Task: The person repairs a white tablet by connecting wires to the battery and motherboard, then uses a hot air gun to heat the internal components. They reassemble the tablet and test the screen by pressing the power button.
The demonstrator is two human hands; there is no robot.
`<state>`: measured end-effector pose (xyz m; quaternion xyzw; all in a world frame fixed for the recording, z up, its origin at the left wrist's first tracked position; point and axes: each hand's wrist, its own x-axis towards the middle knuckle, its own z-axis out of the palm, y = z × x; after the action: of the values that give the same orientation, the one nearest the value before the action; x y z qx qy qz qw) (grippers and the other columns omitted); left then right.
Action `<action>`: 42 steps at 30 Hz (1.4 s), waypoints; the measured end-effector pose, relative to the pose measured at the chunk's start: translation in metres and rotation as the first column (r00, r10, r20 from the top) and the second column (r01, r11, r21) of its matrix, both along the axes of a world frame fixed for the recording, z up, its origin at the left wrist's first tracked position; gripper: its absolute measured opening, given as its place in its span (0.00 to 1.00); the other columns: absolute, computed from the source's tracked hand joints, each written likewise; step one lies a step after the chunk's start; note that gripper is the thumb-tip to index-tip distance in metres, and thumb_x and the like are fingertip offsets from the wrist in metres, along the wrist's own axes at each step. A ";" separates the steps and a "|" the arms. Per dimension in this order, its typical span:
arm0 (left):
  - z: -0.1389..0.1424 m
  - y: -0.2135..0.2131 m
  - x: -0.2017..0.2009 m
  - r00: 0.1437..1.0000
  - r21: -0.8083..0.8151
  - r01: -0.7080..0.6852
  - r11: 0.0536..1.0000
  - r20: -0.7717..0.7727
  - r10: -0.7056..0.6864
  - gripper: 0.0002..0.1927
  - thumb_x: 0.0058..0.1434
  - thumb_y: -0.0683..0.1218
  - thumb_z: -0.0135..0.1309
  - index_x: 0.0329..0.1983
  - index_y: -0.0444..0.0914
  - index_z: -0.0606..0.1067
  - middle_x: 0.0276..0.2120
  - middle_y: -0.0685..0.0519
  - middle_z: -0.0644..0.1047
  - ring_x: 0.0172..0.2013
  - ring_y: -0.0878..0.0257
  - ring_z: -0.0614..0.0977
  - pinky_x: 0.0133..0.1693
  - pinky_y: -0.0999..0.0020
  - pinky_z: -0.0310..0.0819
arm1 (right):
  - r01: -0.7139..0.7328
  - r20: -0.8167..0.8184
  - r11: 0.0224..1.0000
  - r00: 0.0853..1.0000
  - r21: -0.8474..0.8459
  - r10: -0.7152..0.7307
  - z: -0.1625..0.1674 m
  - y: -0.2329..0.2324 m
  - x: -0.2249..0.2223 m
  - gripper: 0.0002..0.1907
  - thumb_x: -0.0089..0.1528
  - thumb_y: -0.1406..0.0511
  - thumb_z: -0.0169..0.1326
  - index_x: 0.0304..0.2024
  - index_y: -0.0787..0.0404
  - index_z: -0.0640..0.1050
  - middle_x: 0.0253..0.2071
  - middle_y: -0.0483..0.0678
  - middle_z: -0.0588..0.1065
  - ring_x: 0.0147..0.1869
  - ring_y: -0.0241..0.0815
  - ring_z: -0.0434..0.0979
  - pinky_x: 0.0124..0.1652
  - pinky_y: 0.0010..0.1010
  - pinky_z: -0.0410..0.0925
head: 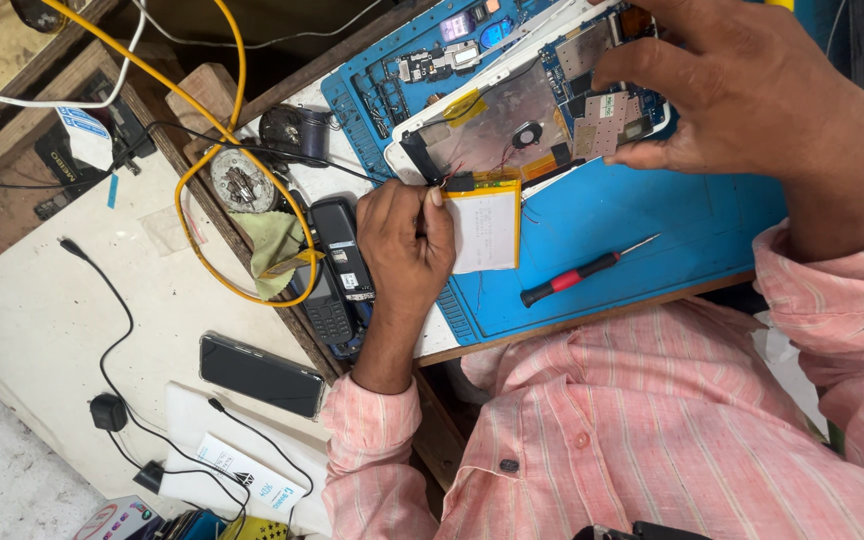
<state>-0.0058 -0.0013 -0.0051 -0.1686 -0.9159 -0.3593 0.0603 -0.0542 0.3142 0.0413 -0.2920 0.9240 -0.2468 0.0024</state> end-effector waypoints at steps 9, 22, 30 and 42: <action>-0.003 -0.002 0.001 1.000 0.000 -0.004 1.000 -0.004 0.004 0.09 0.70 0.40 0.53 0.33 0.37 0.70 0.25 0.51 0.67 0.28 0.55 0.70 0.39 0.57 0.62 | 0.009 -0.015 1.000 1.000 0.030 -0.008 0.000 -0.001 0.000 0.36 0.39 0.56 0.74 0.48 0.61 0.80 0.50 0.54 0.71 0.53 0.55 0.75 0.48 0.44 0.71; -0.003 0.000 0.003 1.000 -0.002 -0.003 1.000 -0.001 0.003 0.08 0.70 0.40 0.53 0.33 0.36 0.70 0.26 0.51 0.68 0.29 0.54 0.71 0.39 0.57 0.62 | 0.016 -0.012 1.000 1.000 0.025 -0.016 0.000 -0.001 0.001 0.36 0.40 0.56 0.73 0.48 0.62 0.79 0.56 0.54 0.71 0.59 0.55 0.74 0.53 0.46 0.70; -0.002 0.001 0.002 1.000 0.001 -0.004 1.000 -0.011 0.004 0.07 0.70 0.40 0.53 0.34 0.36 0.71 0.26 0.50 0.69 0.29 0.53 0.71 0.39 0.57 0.63 | -0.014 -0.017 1.000 1.000 0.003 0.014 0.001 -0.002 -0.004 0.38 0.39 0.54 0.71 0.49 0.62 0.76 0.64 0.54 0.69 0.64 0.57 0.71 0.54 0.47 0.68; -0.005 0.001 -0.001 1.000 -0.008 0.000 1.000 -0.015 -0.001 0.07 0.69 0.40 0.53 0.34 0.36 0.70 0.26 0.50 0.69 0.29 0.53 0.71 0.38 0.57 0.62 | 0.029 -0.011 0.999 1.000 -0.018 -0.029 -0.003 -0.007 0.000 0.34 0.44 0.50 0.71 0.45 0.62 0.78 0.67 0.54 0.67 0.65 0.57 0.71 0.55 0.47 0.68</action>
<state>-0.0066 -0.0003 -0.0100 -0.1718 -0.9168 -0.3543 0.0665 -0.0542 0.3075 0.0387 -0.2798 0.9260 -0.2531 -0.0091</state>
